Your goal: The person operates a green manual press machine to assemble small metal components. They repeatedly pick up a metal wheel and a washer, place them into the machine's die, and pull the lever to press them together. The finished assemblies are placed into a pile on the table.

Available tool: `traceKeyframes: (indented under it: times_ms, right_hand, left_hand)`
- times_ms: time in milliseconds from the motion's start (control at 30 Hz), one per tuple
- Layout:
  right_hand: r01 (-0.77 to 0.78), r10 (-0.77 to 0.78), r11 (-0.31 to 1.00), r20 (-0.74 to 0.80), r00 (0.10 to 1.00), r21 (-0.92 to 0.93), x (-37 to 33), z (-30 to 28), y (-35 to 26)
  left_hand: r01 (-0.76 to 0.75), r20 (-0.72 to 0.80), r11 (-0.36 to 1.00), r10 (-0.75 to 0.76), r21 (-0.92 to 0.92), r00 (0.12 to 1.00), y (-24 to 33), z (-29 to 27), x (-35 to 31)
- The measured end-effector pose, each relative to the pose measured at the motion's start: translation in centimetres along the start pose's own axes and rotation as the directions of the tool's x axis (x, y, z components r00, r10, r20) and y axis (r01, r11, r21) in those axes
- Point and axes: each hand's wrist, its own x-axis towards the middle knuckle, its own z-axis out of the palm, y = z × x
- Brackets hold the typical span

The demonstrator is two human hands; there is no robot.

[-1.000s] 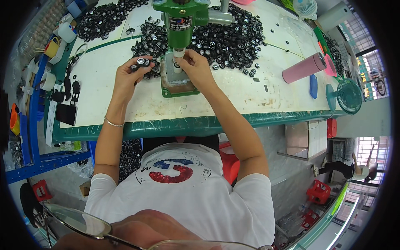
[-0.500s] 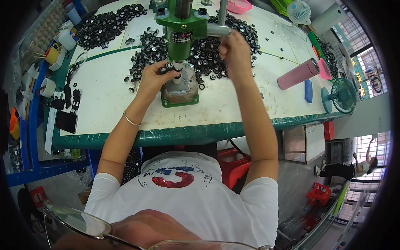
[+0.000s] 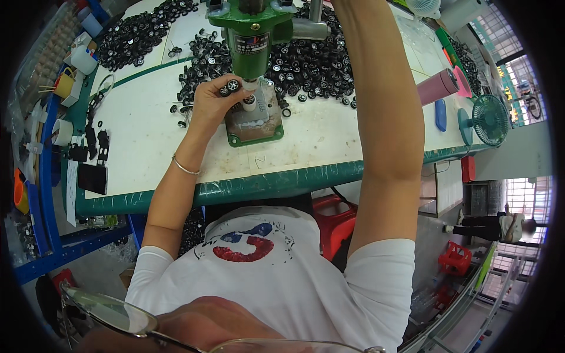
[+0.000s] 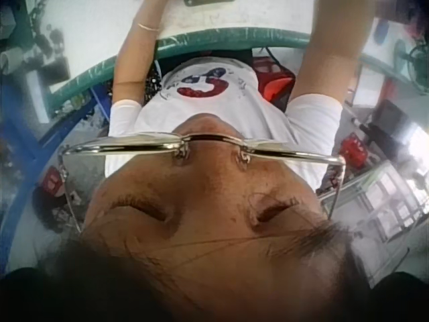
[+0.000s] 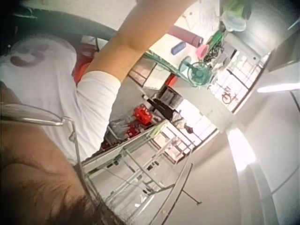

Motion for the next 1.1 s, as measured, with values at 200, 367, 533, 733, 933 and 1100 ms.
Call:
traceKeyframes:
  times_ms: [200,367,533,733,933,1100]
  right_hand:
    - [0.262,-0.285,0.948,-0.117,0.951,-0.181,-4.6,2.6,-2.5]
    - [0.064,-0.092,0.957,0.087,0.992,0.282,-5.6,0.3,-2.5]
    - [0.656,-0.653,0.741,0.072,0.754,-0.145,-11.5,3.4,-4.0]
    - [0.605,-0.605,0.796,-0.082,0.792,-0.024,-12.0,3.1,-2.0]
    - [0.434,-0.434,0.901,-0.054,0.899,-0.019,-8.7,2.4,-2.9]
    - [0.118,-0.130,0.986,-0.101,0.986,-0.122,-2.4,1.4,-0.3]
  left_hand:
    - [-0.025,-0.024,0.999,0.025,-0.022,0.999,-0.5,0.0,0.0]
    - [-0.026,-0.043,1.000,0.026,-0.002,0.999,-0.8,-0.1,-0.5]
    - [-0.008,-0.030,0.993,0.011,0.118,0.999,0.1,0.5,-0.3]
    - [0.099,-0.106,0.995,-0.096,0.028,0.990,-1.3,0.1,-0.8]
    - [0.045,-0.005,0.981,-0.047,-0.188,0.999,0.3,1.5,-1.0]
    - [0.078,-0.092,0.948,-0.111,-0.308,0.989,-0.5,0.8,-1.0]
